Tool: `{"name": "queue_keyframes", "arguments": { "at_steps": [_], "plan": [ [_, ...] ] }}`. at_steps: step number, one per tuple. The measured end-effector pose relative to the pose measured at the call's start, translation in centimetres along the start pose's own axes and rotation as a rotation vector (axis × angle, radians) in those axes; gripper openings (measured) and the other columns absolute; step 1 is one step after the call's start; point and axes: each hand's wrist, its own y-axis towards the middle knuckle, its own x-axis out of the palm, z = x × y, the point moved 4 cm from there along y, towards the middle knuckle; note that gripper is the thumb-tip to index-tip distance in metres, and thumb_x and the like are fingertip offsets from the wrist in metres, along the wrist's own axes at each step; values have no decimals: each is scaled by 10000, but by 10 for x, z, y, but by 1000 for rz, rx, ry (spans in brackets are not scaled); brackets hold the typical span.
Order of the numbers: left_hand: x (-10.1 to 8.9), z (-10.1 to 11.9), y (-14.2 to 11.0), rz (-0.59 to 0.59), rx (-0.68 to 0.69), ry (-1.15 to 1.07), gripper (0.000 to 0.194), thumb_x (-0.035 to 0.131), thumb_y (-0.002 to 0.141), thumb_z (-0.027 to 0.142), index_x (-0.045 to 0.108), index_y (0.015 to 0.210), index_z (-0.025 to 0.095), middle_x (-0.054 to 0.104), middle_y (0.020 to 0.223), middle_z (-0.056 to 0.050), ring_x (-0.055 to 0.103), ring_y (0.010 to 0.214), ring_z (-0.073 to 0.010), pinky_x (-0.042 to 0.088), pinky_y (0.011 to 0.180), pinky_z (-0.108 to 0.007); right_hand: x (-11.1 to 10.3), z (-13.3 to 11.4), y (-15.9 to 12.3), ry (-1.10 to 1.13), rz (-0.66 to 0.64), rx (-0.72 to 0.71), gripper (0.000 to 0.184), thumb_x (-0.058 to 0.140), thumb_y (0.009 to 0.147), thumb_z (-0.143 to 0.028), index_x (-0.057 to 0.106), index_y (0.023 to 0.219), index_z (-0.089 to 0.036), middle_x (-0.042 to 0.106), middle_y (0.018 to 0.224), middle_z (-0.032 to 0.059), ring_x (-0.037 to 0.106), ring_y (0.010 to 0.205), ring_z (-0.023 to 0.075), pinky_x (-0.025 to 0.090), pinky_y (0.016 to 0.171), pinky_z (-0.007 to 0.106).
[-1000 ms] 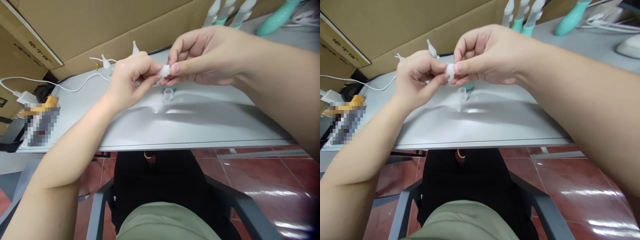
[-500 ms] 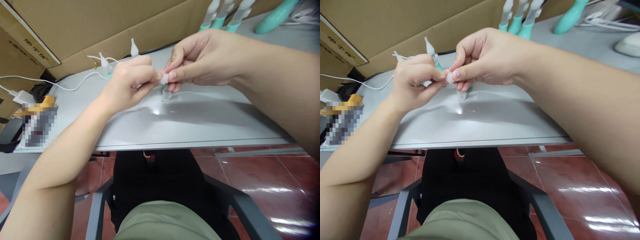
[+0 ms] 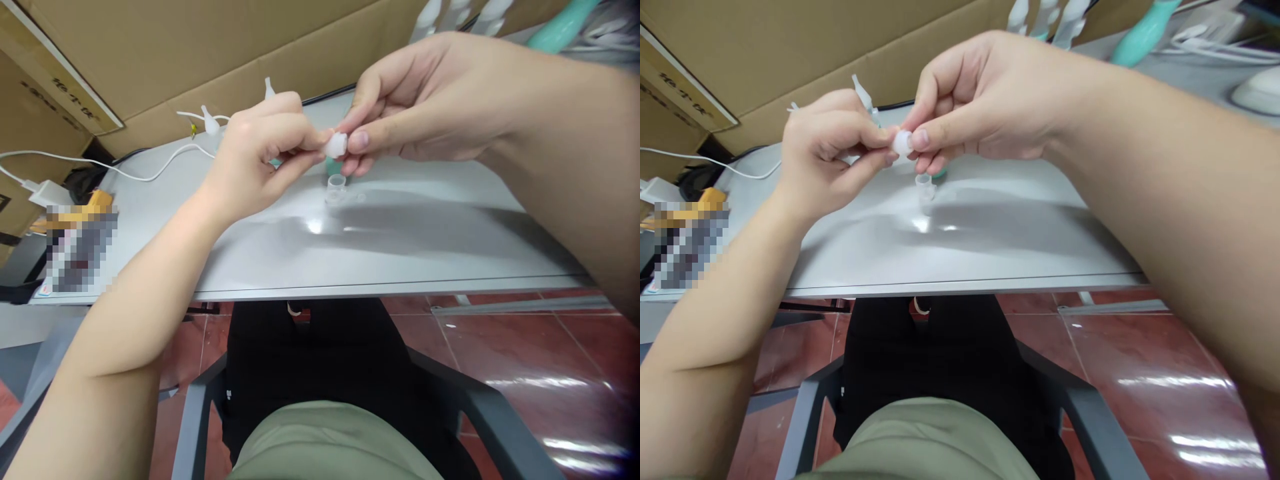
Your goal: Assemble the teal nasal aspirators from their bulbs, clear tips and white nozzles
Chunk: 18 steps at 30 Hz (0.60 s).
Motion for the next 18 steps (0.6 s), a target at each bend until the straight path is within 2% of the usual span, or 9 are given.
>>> {"name": "queue_keyframes", "arguments": {
  "at_steps": [4,7,9,10,12,15,18],
  "plan": [
    [5,-15,-5,-125,-31,47,793,474,1279,868,851,959,249,671,869,-86,665,780,-219,598,784,-431,2,-2,-1,-108,31,24,223,1010,1080,-62,826,991,-152,904,944,22,879,779,146,805,810,275],
    [1,-14,-8,-207,-56,19,827,479,1267,919,909,1112,230,740,966,-112,727,865,-237,663,875,-473,-6,-7,-2,-229,-3,53,141,1019,1088,-111,883,1090,-148,907,957,5,868,743,137,762,715,243],
    [-3,-3,-8,-245,-97,2,656,591,1268,836,953,1248,289,808,1041,-124,816,993,-294,705,920,-508,-17,-8,-3,-346,-57,120,177,1064,1066,-193,920,1160,-153,892,938,-19,847,713,120,700,654,206],
    [-4,4,-7,-262,-136,12,505,685,1258,757,959,1314,337,843,1083,-122,857,1095,-326,728,955,-521,-24,-7,-3,-414,-85,178,222,1086,1048,-234,935,1191,-157,875,916,-34,824,691,103,668,642,192],
    [-3,21,-6,-303,-216,45,336,847,1206,622,951,1416,382,888,1145,-118,881,1281,-369,755,1029,-548,-38,-1,-5,-533,-154,347,326,1113,1022,-333,958,1251,-159,855,897,-38,780,670,80,632,656,191],
    [6,45,-4,-341,-248,41,343,904,1175,535,943,1478,379,913,1144,-114,881,1349,-385,771,1068,-568,-51,10,-7,-648,-256,500,348,1097,1042,-377,972,1297,-176,852,894,-34,746,651,77,595,656,212],
    [14,52,-3,-362,-271,25,327,890,1178,492,946,1472,360,911,1067,-102,887,1307,-376,775,1081,-574,-52,22,-6,-694,-331,478,228,1046,1100,-322,980,1275,-192,830,824,-43,727,598,79,557,618,226]
  ]
}}
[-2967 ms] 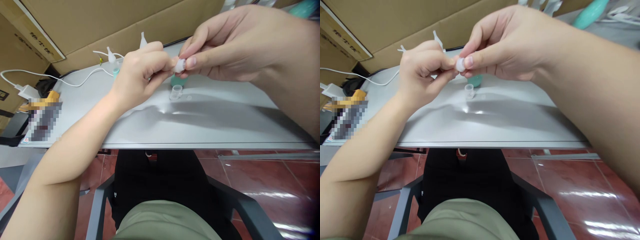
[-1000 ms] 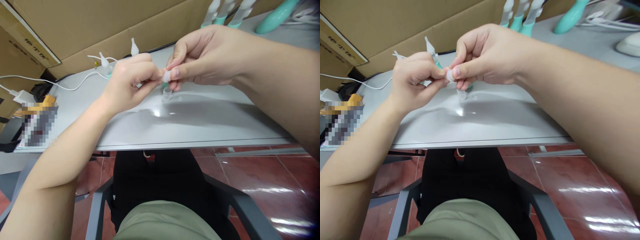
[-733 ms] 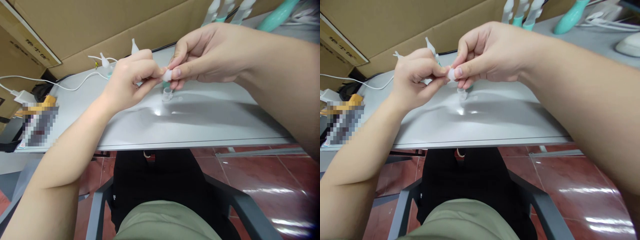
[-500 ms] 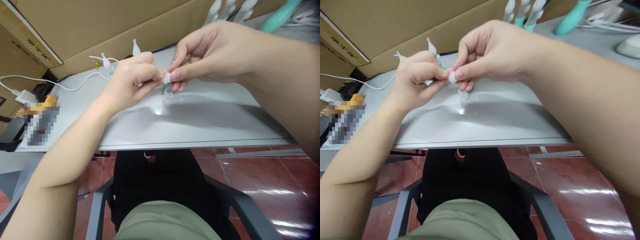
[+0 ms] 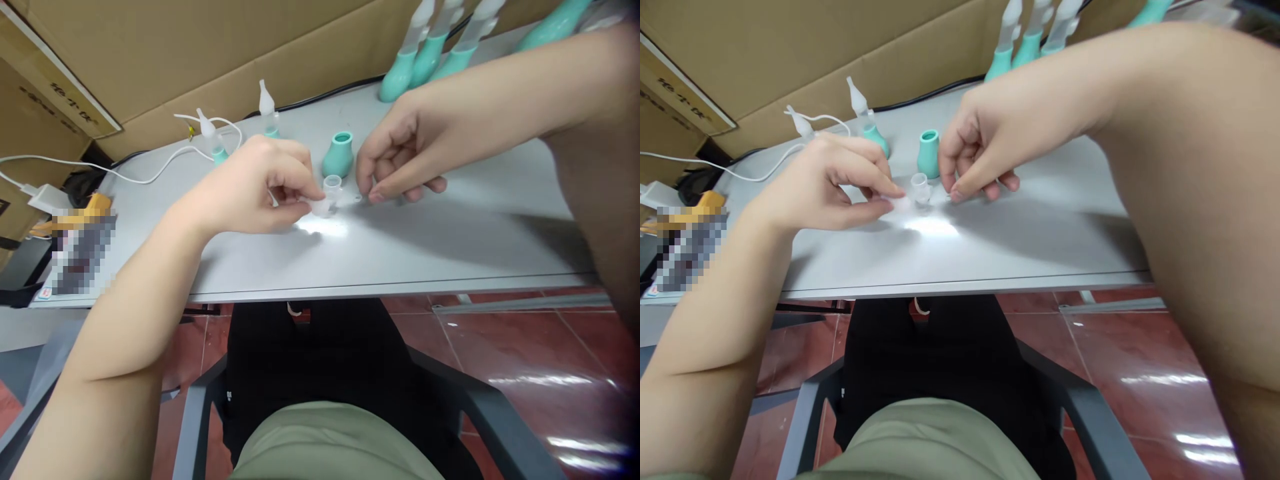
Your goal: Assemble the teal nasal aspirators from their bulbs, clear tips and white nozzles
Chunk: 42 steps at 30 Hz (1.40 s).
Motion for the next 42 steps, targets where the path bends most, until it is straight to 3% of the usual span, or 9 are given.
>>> {"name": "queue_keyframes", "arguments": {
  "at_steps": [2,5,8,12,17,23,29,34,42],
  "plan": [
    [0,-5,2,-38,-25,-9,277,887,1170,453,957,1415,345,898,997,-91,888,1231,-361,774,1070,-563,5,1,5,-32,17,-19,189,1039,1100,-290,986,1257,-200,803,770,-54,698,558,81,518,592,243],
    [-3,-16,2,-196,-15,-26,138,883,1108,325,973,1212,322,891,941,-70,864,1005,-296,763,970,-493,10,0,11,-120,77,37,165,1034,1085,-259,996,1241,-221,770,726,-69,670,533,93,471,582,277],
    [-9,-22,0,-304,56,-44,237,790,1015,179,967,1126,289,903,991,-55,803,809,-216,718,847,-420,13,-5,13,-193,101,77,138,1011,1080,-223,997,1218,-231,739,692,-81,629,517,91,429,586,291],
    [-14,-24,0,-210,128,-82,295,760,999,219,960,1211,263,862,967,-45,776,771,-193,666,776,-389,15,-9,13,-224,88,20,100,961,1069,-163,971,1145,-227,720,682,-94,605,518,71,398,586,277],
    [-11,-34,5,-14,148,-22,300,699,1046,290,965,1184,299,846,958,-68,739,779,-221,703,794,-447,11,-10,9,-217,117,-98,92,954,1061,-162,916,1001,-220,738,703,-96,586,532,44,391,562,238],
    [0,-43,4,-74,76,-10,244,787,1069,247,955,1231,315,883,1149,-77,772,935,-229,753,869,-432,8,-18,5,-100,130,-112,74,969,1068,-145,961,1069,-218,868,868,-52,720,652,68,497,627,235],
    [8,-56,8,-58,105,-46,118,863,1069,373,947,1079,291,876,1090,-119,710,842,-234,714,784,-465,9,-26,6,-37,162,-182,125,945,1068,-107,971,1091,-227,898,927,-47,774,706,88,546,664,230],
    [3,-64,8,-45,-52,-38,55,904,1052,353,920,1060,301,922,1131,-80,765,870,-233,716,792,-426,10,-33,3,42,285,-189,182,994,1019,-48,972,1056,-224,906,949,-18,799,738,123,594,706,277],
    [-4,-69,8,89,-107,-76,180,836,1129,409,854,1045,251,857,995,-50,823,859,-217,669,775,-357,14,-56,-12,212,490,-244,177,985,1066,-64,949,1022,-232,892,923,10,817,815,164,660,827,334]
  ]
}}
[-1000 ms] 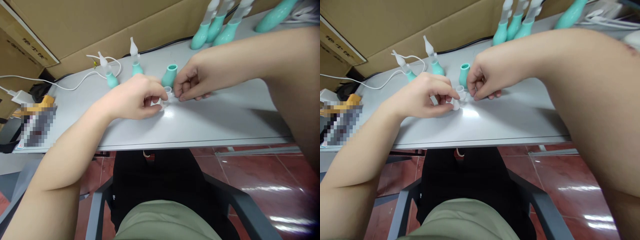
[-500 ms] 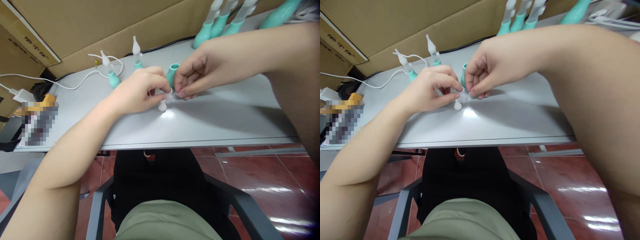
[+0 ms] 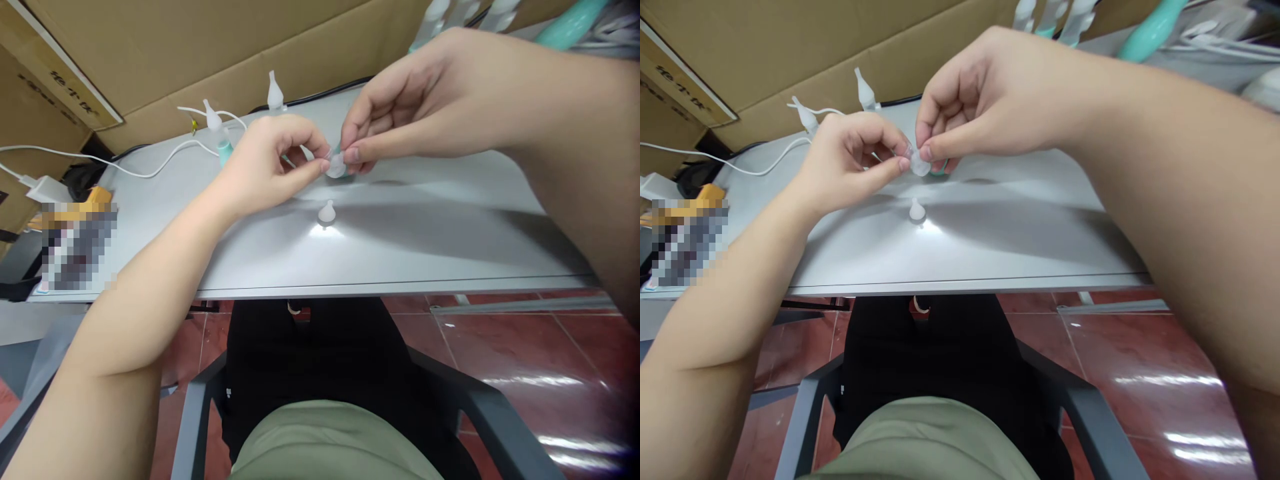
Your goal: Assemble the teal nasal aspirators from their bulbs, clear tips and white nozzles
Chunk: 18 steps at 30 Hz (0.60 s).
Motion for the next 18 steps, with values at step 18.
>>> {"name": "queue_keyframes", "arguments": {
  "at_steps": [18],
  "plan": [
    [-4,13,-3,114,74,-82,142,875,1176,346,838,1063,268,925,1097,-55,845,905,-210,699,809,-394,-5,1,-5,-18,10,-184,108,998,1132,-238,931,1077,-303,885,957,-41,860,910,150,673,774,247]
  ]
}}
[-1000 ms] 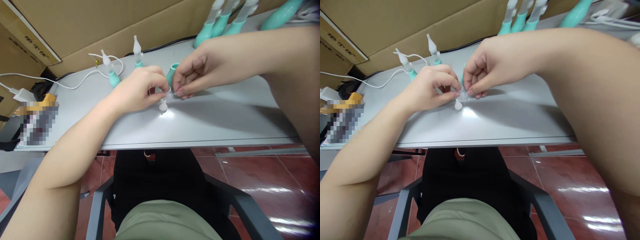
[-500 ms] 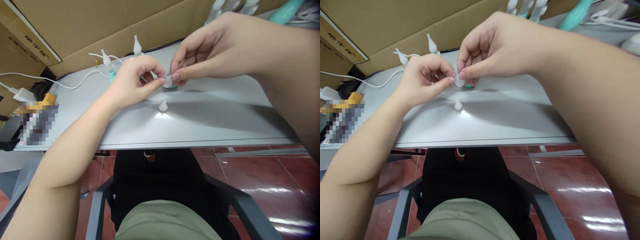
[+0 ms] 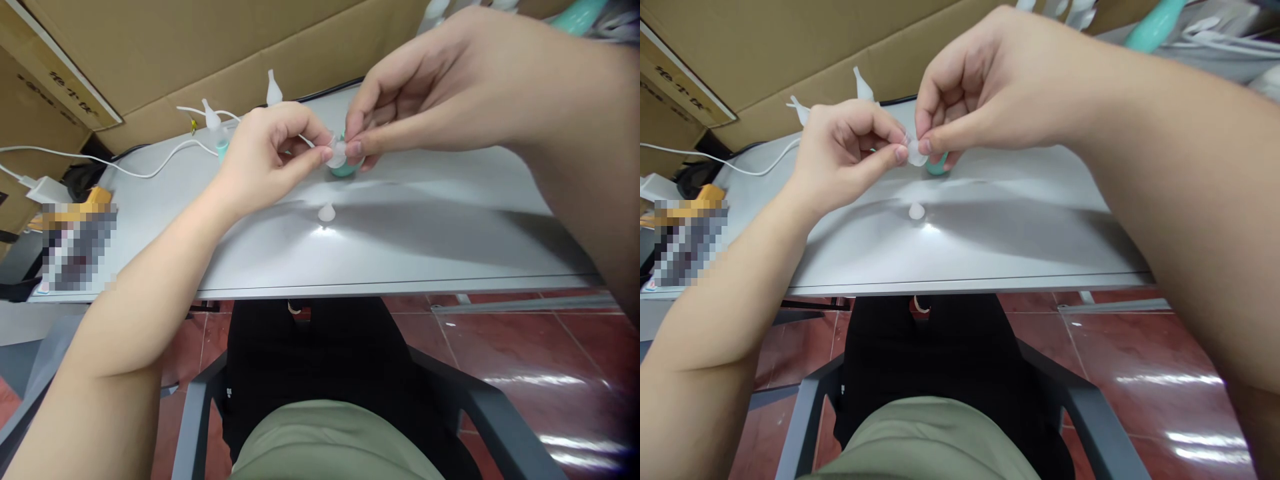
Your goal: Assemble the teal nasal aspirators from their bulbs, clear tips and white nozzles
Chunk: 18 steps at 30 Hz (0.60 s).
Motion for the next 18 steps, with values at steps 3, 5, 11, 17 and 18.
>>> {"name": "queue_keyframes", "arguments": {
  "at_steps": [3,5,11,17,18],
  "plan": [
    [1,3,0,25,13,-96,118,890,1155,307,848,1051,270,929,1081,-44,852,914,-210,737,818,-404,-1,-1,0,15,3,18,151,1008,1129,-213,918,1039,-295,880,934,-37,846,864,111,637,700,190],
    [2,4,1,38,19,-124,189,912,1174,371,853,1033,261,926,1075,-52,848,920,-207,739,814,-399,-1,-2,0,29,10,21,172,1027,1126,-238,903,1016,-280,876,912,-34,830,819,84,600,644,153],
    [4,-1,7,72,34,-104,318,1025,1121,469,844,960,263,880,982,-43,797,850,-189,652,712,-345,2,-2,3,52,-2,-21,126,1025,1113,-214,914,1054,-218,877,880,-73,851,769,60,569,592,98],
    [7,-19,11,76,28,-140,267,1052,1066,367,824,960,276,857,998,-35,773,866,-200,640,712,-365,5,-8,7,76,43,65,283,947,1077,43,907,954,-209,870,813,-75,809,646,18,560,563,31],
    [9,-27,13,68,27,-164,283,1068,1046,348,812,947,280,848,988,-34,753,848,-195,633,704,-366,5,-11,7,85,53,82,304,940,1064,73,900,939,-201,865,801,-85,784,613,4,549,551,21]
  ]
}}
